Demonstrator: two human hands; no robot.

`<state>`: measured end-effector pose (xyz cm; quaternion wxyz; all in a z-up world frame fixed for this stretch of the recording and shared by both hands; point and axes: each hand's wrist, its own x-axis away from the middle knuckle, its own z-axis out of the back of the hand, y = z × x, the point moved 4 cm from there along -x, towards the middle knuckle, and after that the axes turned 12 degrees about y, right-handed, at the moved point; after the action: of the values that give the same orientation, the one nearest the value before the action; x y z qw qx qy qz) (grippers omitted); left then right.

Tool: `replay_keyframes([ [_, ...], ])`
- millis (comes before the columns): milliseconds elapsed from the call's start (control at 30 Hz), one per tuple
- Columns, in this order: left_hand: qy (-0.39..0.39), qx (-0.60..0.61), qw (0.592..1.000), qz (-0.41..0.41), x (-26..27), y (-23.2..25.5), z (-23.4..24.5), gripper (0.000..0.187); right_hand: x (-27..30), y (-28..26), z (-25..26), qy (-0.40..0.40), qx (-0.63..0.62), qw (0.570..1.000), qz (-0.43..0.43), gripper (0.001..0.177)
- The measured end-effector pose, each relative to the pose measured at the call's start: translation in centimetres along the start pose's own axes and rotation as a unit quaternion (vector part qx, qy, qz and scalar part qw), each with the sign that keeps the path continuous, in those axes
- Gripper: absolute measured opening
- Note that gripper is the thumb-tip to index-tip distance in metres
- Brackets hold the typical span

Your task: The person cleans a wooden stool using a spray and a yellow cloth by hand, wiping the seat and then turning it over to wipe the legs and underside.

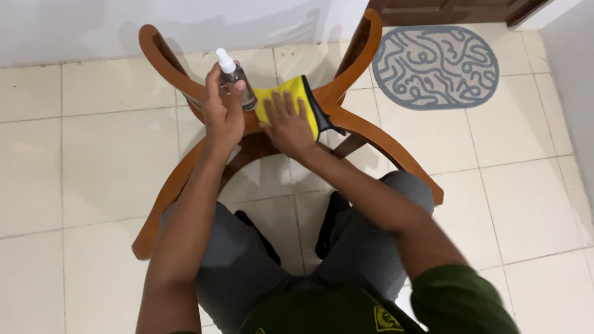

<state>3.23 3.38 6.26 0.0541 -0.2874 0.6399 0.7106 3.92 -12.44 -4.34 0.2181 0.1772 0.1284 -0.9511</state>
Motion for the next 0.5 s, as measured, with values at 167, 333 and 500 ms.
replay_keyframes([
  [167, 0.01, -0.006, 1.0, -0.009, 0.3, 0.1, 0.2, 0.046, 1.5, 6.4, 0.7, -0.056, 0.071, 0.996, -0.014, 0.07],
  [333, 0.004, 0.024, 1.0, 0.007, 0.3, 0.1, 0.0, 0.05, 1.7, 12.3, 3.5, -0.124, 0.099, 0.986, -0.06, 0.066],
  [500, -0.001, -0.006, 1.0, 0.0, 0.6, 0.6, -0.1, 0.049, 0.6, 18.1, 1.5, -0.083, 0.036, 0.983, -0.157, 0.068],
])
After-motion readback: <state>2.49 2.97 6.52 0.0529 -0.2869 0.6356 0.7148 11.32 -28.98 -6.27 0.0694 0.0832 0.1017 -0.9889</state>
